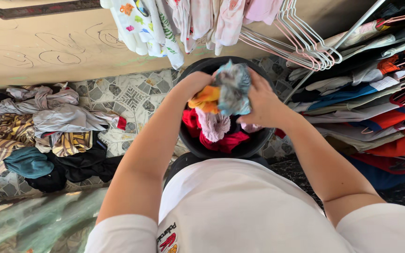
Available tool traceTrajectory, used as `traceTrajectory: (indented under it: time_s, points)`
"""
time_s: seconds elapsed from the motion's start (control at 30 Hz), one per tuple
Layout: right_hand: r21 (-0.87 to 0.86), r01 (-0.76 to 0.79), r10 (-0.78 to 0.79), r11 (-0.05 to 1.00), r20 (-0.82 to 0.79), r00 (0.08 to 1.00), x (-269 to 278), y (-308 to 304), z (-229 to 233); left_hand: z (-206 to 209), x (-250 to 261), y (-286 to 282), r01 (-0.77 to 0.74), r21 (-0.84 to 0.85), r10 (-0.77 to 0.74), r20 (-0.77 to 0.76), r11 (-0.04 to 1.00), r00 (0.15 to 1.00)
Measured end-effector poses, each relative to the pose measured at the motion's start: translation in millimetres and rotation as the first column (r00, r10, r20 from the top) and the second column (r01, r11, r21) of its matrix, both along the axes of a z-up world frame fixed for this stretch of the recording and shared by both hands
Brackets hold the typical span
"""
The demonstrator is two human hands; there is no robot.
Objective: The person hangs laundry by taking garments from a bucket, attaching them to individual hangers and a multi-clip hanger, and hanging the hangers onto a rod.
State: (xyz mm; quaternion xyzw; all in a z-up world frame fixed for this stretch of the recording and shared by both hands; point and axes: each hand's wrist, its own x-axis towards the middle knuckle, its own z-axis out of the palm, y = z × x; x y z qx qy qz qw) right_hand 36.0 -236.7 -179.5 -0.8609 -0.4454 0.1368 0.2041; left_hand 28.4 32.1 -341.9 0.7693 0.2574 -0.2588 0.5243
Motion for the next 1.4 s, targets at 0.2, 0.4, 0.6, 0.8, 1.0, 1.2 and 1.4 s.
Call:
traceTrajectory:
  time_s: [0.2,0.4,0.6,0.8,1.0,1.2,1.4]
  points:
    - [0.049,0.156,-0.157,0.986,0.012,0.988,-8,19,-86,22,38,-32,0.342,0.379,-0.344,-0.064,0.860,0.937]
    - [-0.053,0.668,-0.503,0.742,-0.703,0.503,52,-21,-180,120,-77,-61,-0.015,0.551,-0.257,0.413,0.835,0.874]
    - [-0.348,0.545,-0.642,0.763,-0.510,0.573,59,-18,-101,104,-141,-92,0.261,0.588,-0.278,-0.064,0.766,0.959]
    - [-0.481,0.123,-0.176,0.868,-0.067,0.982,48,-22,-61,13,-133,-54,0.114,0.513,-0.197,0.110,0.851,0.974]
    - [0.024,-0.027,0.022,0.999,0.167,0.986,5,2,-20,76,-112,8,0.010,0.341,-0.169,0.439,0.940,0.882]
    - [0.205,0.012,0.077,0.979,-0.423,0.903,-56,41,-29,139,-99,8,-0.091,-0.007,0.088,0.327,0.996,0.941]
    - [0.106,0.476,0.035,0.873,-0.987,0.157,-4,15,-66,146,-110,13,-0.044,0.039,0.035,0.210,0.998,0.977]
